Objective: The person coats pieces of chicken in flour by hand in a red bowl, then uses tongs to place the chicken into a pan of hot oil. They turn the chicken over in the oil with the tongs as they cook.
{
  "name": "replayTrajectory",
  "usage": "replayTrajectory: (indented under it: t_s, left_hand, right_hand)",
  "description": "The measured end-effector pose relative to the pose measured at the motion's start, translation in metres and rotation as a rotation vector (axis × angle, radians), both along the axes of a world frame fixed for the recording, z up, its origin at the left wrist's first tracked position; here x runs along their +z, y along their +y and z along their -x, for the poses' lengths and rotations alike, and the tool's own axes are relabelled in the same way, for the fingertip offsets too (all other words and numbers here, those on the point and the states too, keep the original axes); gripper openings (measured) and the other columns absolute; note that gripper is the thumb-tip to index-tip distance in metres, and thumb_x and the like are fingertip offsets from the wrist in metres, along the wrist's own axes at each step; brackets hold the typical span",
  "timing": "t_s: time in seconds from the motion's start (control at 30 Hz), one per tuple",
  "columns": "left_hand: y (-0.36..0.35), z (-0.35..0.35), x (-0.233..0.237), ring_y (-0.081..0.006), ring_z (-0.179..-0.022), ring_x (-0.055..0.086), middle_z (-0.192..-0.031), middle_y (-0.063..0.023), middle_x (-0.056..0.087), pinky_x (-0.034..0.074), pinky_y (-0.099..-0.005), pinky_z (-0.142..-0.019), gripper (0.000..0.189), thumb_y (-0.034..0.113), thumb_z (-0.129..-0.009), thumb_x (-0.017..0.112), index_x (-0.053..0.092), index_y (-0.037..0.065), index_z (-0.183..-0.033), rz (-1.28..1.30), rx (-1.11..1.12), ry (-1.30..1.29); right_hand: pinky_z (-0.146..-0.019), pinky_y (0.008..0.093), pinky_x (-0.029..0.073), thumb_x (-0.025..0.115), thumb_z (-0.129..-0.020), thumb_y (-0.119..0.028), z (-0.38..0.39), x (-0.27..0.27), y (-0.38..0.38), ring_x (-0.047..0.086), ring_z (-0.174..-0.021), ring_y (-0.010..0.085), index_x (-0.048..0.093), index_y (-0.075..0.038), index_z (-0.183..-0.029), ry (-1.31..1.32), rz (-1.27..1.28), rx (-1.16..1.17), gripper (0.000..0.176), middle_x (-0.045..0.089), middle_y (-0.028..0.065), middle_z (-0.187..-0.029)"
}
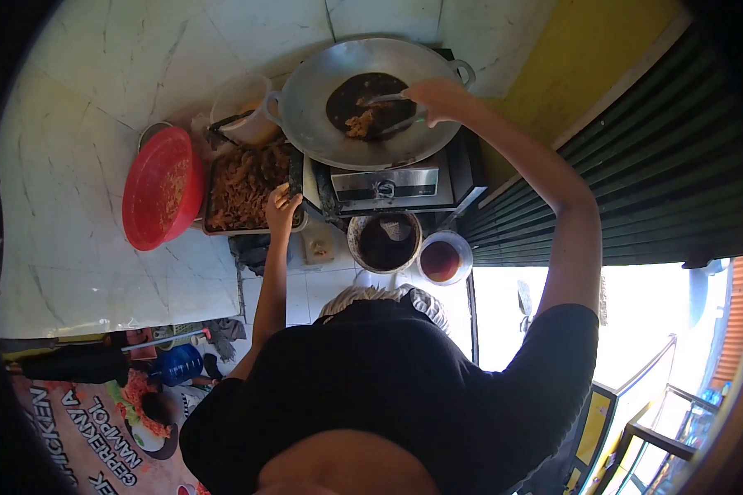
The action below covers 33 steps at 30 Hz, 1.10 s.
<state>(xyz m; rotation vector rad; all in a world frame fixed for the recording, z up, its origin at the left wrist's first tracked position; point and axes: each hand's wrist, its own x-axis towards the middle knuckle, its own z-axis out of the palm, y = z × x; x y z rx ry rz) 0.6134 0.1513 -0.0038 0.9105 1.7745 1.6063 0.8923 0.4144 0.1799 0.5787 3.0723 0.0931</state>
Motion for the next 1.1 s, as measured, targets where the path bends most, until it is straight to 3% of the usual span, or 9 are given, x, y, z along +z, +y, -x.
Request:
replayTrajectory:
  t_s: [0.2, 0.37, 0.47, 0.6, 0.67, 0.87, 1.0, 1.1]
  left_hand:
    - [0.004, -0.006, -0.007, -0.022, -0.098, 0.05, -0.111, -0.0119, 0.046, 0.043, -0.0306, -0.081, 0.045, 0.012, -0.07, 0.07, 0.05, 0.0, -0.108, -0.049, 0.095, 0.109]
    - [0.001, -0.008, -0.003, -0.0277, -0.102, 0.048, -0.114, -0.0132, 0.045, 0.043, -0.0337, -0.083, 0.05, 0.016, -0.067, 0.073, 0.05, 0.002, -0.109, -0.019, 0.142, -0.063]
    - [0.001, -0.006, -0.008, -0.0216, -0.097, 0.051, -0.11, -0.0111, 0.05, 0.043, -0.0302, -0.081, 0.052, 0.019, -0.066, 0.074, 0.051, 0.001, -0.11, -0.03, 0.157, -0.049]
    - [0.002, -0.001, -0.017, -0.028, -0.1, 0.049, -0.113, -0.0137, 0.047, 0.043, -0.0339, -0.083, 0.053, 0.022, -0.066, 0.075, 0.051, 0.003, -0.109, -0.033, 0.133, -0.082]
    - [0.003, 0.0, -0.016, -0.0258, -0.098, 0.051, -0.11, -0.0134, 0.05, 0.043, -0.0332, -0.082, 0.051, 0.023, -0.065, 0.075, 0.053, 0.002, -0.107, -0.025, 0.131, -0.032]
    - [0.003, -0.002, -0.014, -0.0219, -0.096, 0.052, -0.108, -0.0126, 0.051, 0.042, -0.0326, -0.083, 0.05, 0.021, -0.065, 0.075, 0.054, 0.0, -0.105, -0.025, 0.151, -0.043]
    - [0.003, 0.001, -0.023, -0.0213, -0.095, 0.052, -0.107, -0.0124, 0.052, 0.042, -0.0317, -0.084, 0.049, 0.021, -0.065, 0.074, 0.054, 0.0, -0.105, -0.034, 0.135, -0.064]
    - [0.005, 0.001, -0.025, -0.0211, -0.095, 0.052, -0.106, -0.0122, 0.052, 0.042, -0.031, -0.084, 0.049, 0.02, -0.066, 0.074, 0.054, -0.001, -0.105, -0.059, 0.136, -0.069]
  right_hand:
    - [-0.071, 0.0382, 0.045, 0.072, -0.049, -0.018, 0.028, -0.013, 0.018, 0.056, -0.086, 0.0289, 0.056, -0.01, -0.104, -0.098, 0.036, -0.05, 0.057, 0.058, 0.0115, -0.089]
    - [-0.068, 0.0398, 0.046, 0.07, -0.052, -0.022, 0.041, -0.017, 0.015, 0.058, -0.081, 0.0303, 0.061, -0.007, -0.09, -0.045, 0.117, -0.166, 0.042, 0.06, 0.0133, -0.082]
    - [-0.063, 0.0403, 0.047, 0.07, -0.052, -0.022, 0.046, -0.013, 0.003, 0.059, -0.075, 0.0317, 0.062, -0.003, -0.08, -0.086, 0.135, -0.172, 0.035, 0.06, 0.0153, -0.075]
    - [-0.065, 0.0385, 0.048, 0.066, -0.052, -0.022, 0.041, -0.004, -0.012, 0.059, -0.072, 0.0311, 0.064, -0.005, -0.083, -0.159, 0.168, -0.187, 0.035, 0.06, 0.0153, -0.073]
    - [-0.057, 0.04, 0.047, 0.067, -0.051, -0.018, 0.035, -0.003, -0.017, 0.059, -0.067, 0.0326, 0.06, 0.001, -0.072, -0.114, 0.172, -0.182, 0.029, 0.06, 0.0161, -0.068]
    - [-0.06, 0.0389, 0.048, 0.067, -0.051, -0.015, 0.024, 0.022, -0.024, 0.06, -0.072, 0.0314, 0.061, 0.0, -0.073, -0.209, 0.135, -0.328, 0.028, 0.06, 0.0158, -0.073]
    - [-0.059, 0.0378, 0.048, 0.067, -0.052, -0.017, 0.026, 0.009, -0.007, 0.06, -0.07, 0.0326, 0.061, 0.001, -0.073, -0.203, 0.082, -0.353, 0.029, 0.06, 0.0187, -0.071]
    - [-0.061, 0.0396, 0.048, 0.068, -0.053, -0.017, 0.034, -0.004, -0.001, 0.06, -0.074, 0.0312, 0.061, -0.002, -0.075, -0.122, 0.085, -0.355, 0.028, 0.06, 0.0156, -0.075]
